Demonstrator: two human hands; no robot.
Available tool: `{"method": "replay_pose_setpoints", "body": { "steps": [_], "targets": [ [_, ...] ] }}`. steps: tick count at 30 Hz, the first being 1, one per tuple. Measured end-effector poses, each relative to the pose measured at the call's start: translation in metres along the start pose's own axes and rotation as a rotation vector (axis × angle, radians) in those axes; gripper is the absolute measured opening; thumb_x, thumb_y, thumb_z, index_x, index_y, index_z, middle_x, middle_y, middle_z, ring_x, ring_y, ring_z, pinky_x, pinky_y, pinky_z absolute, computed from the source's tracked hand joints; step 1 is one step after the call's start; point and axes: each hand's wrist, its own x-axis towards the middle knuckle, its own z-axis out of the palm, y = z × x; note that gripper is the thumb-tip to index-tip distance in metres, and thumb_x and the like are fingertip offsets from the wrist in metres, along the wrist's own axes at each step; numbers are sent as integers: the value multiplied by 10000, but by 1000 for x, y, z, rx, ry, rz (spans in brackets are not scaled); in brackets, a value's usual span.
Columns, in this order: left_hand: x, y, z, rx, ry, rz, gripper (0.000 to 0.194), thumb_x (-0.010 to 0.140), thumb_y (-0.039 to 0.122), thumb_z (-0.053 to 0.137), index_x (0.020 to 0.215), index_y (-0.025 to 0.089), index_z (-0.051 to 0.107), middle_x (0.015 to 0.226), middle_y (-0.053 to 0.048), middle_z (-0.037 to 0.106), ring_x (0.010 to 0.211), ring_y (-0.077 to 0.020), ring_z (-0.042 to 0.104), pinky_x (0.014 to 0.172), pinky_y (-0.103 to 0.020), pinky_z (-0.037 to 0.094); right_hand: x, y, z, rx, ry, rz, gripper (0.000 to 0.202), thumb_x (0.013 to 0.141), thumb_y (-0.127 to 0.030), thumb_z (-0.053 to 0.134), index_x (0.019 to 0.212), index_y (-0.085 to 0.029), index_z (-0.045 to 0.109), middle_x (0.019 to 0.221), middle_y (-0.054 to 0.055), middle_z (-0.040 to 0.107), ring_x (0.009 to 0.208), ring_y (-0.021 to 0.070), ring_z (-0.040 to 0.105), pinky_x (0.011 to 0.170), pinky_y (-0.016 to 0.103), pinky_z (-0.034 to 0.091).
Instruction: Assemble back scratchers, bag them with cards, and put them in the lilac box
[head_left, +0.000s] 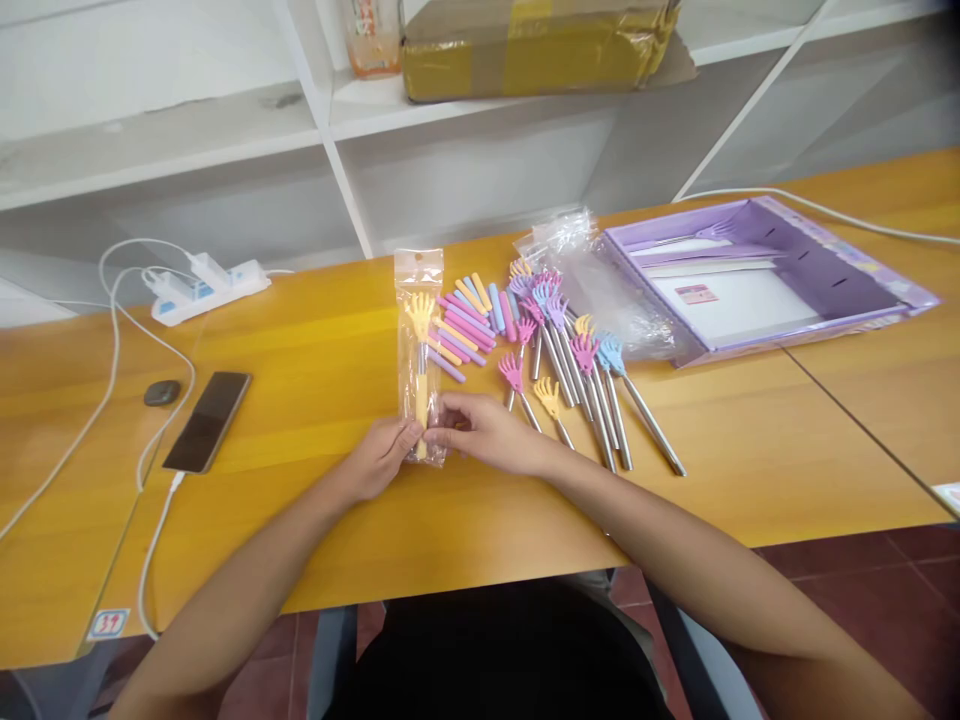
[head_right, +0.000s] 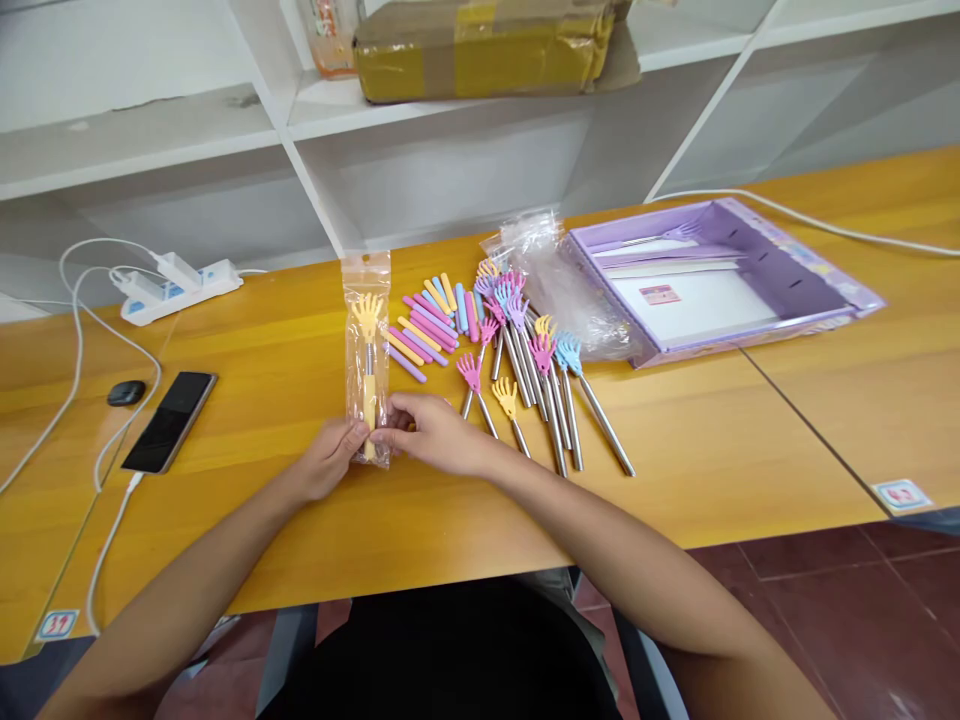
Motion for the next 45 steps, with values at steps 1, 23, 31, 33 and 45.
{"method": "replay_pose_setpoints", "body": {
  "steps": [1,23,31,33,45],
  "targets": [
    [0,0,0,19,-5,8,600,1127,606,377,816,191,677,828,-48,693,743,-196,602,757,-304,483,0,0,0,8,-5,21,440,946,-615,760,891,-209,599,776,-28,639,712,143,609,682,300,496],
    [4,2,-14,-84,218,136,748,1040,817,361,714,202,636,656,-31,577,609,-165,499,617,-317,384,-22,-36,13,-189,-41,-57,184,1000,-212,709,836,-206,625,803,-16,683,748,146,660,709,268,499],
    [28,-8,-7,-745,514,-110,532,795,635,878,1051,189,744,906,-22,719,759,-148,634,676,-257,511,-75,-16,72,-16,-68,144,265,1010,-385,749,846,-209,639,811,-13,689,756,158,655,718,272,508],
    [26,-12,-6,-698,524,-107,434,800,541,900,1000,188,748,896,-7,708,765,-131,625,689,-235,502,-81,-11,76,-142,-45,126,231,1017,-327,744,847,-208,643,810,-16,675,736,148,612,696,267,478],
    [23,-22,-7,-382,495,-144,445,882,616,797,901,177,723,832,-21,695,717,-160,602,626,-258,447,-111,0,78,-717,61,-41,149,1023,-224,727,941,-221,601,980,27,666,816,193,645,710,331,500]
  ]
}}
